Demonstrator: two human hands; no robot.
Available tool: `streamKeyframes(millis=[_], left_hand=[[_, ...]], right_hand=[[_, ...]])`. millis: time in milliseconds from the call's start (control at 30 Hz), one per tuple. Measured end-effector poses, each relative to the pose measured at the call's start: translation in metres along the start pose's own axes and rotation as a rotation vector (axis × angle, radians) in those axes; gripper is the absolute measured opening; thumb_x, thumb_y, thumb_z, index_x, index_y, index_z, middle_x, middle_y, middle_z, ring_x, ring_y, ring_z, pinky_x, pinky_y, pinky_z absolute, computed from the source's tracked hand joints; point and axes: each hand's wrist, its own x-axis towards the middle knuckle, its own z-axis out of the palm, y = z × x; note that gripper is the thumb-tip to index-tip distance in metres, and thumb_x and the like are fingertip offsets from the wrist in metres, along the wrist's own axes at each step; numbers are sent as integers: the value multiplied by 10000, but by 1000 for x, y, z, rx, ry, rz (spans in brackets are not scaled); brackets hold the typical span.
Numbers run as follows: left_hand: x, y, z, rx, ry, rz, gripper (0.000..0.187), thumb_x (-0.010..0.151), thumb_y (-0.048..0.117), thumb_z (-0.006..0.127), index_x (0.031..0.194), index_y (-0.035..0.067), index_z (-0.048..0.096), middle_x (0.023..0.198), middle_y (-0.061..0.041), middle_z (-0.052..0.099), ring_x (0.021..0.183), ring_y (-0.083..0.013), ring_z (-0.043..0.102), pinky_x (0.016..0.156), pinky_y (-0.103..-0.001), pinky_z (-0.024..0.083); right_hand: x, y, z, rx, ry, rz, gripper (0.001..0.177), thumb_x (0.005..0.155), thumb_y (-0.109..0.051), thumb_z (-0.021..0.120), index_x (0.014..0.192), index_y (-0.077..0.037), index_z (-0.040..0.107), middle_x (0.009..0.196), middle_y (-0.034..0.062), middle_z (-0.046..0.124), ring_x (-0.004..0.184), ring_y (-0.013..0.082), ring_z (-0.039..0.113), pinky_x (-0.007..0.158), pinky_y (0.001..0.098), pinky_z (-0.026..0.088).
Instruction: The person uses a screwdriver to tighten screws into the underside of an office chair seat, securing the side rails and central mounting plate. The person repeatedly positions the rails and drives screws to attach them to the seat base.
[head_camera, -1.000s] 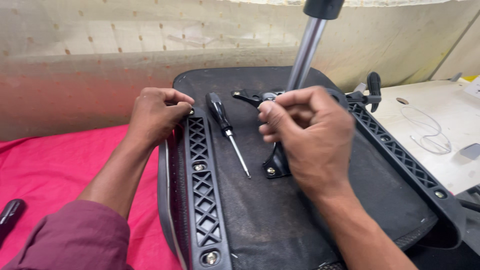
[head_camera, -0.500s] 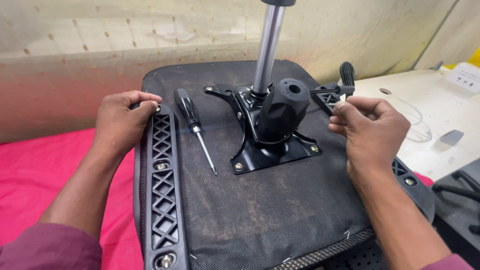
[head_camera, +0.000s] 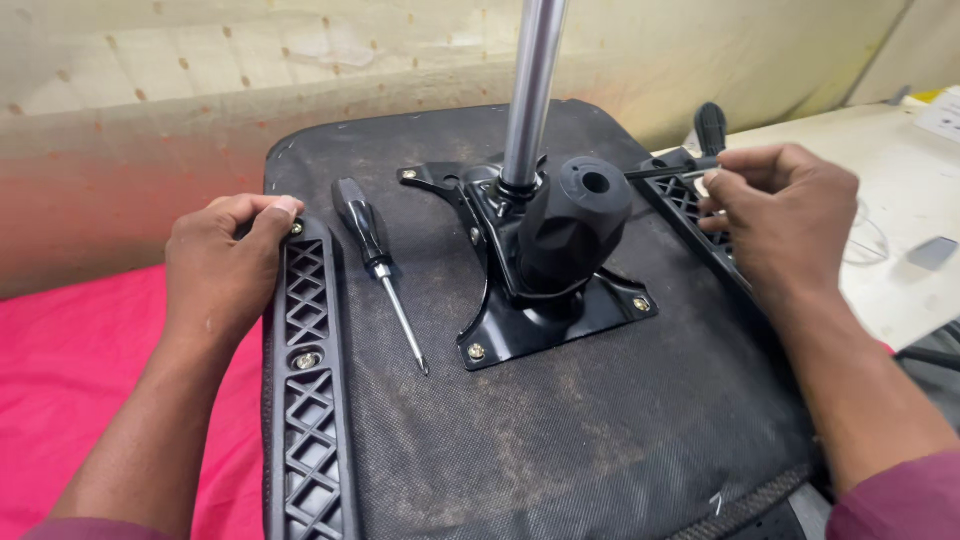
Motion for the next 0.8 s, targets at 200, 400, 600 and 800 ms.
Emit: streamKeyframes(millis=[200, 400, 600, 800], left_hand=[[2, 34, -1, 143, -25, -289, 287, 975, 317, 706, 1067, 57, 786, 840, -136, 759, 734, -179, 669, 684, -339, 516], [-17, 89, 0, 289, 122, -34, 286, 978, 288, 716, 1053, 18, 774, 928, -146, 755, 847, -192, 715, 774, -334, 525], [-49, 154, -3, 324, 31, -160, 303, 956, 342, 706, 1103, 86, 775, 893, -119, 769, 817, -178, 733, 749, -348, 545], [-80, 187, 47, 284, -8, -234, 278, 874, 360, 751, 1030, 137, 809, 834, -117, 757, 696, -238, 682, 683, -388, 533]], right_hand=[[49, 23, -6, -239, -199, -141, 163, 977, -71, 746, 1109, 25, 734, 925, 113, 753, 767, 143, 732, 620, 259, 606], [89, 40, -7, -309, -426, -235, 196, 980, -110, 747, 1126, 20, 742, 893, 118, 762, 736, 156, 739, 624, 275, 589], [122, 39, -1, -652, -537, -352, 230, 918, -188, 777, 1104, -53, 785, 867, 134, 735, 699, 224, 719, 619, 331, 579], [150, 53, 9, -875, -563, -521, 334, 724, -326, 926, 1009, -166, 856, 1029, 180, 603, 920, 297, 629, 767, 423, 556]])
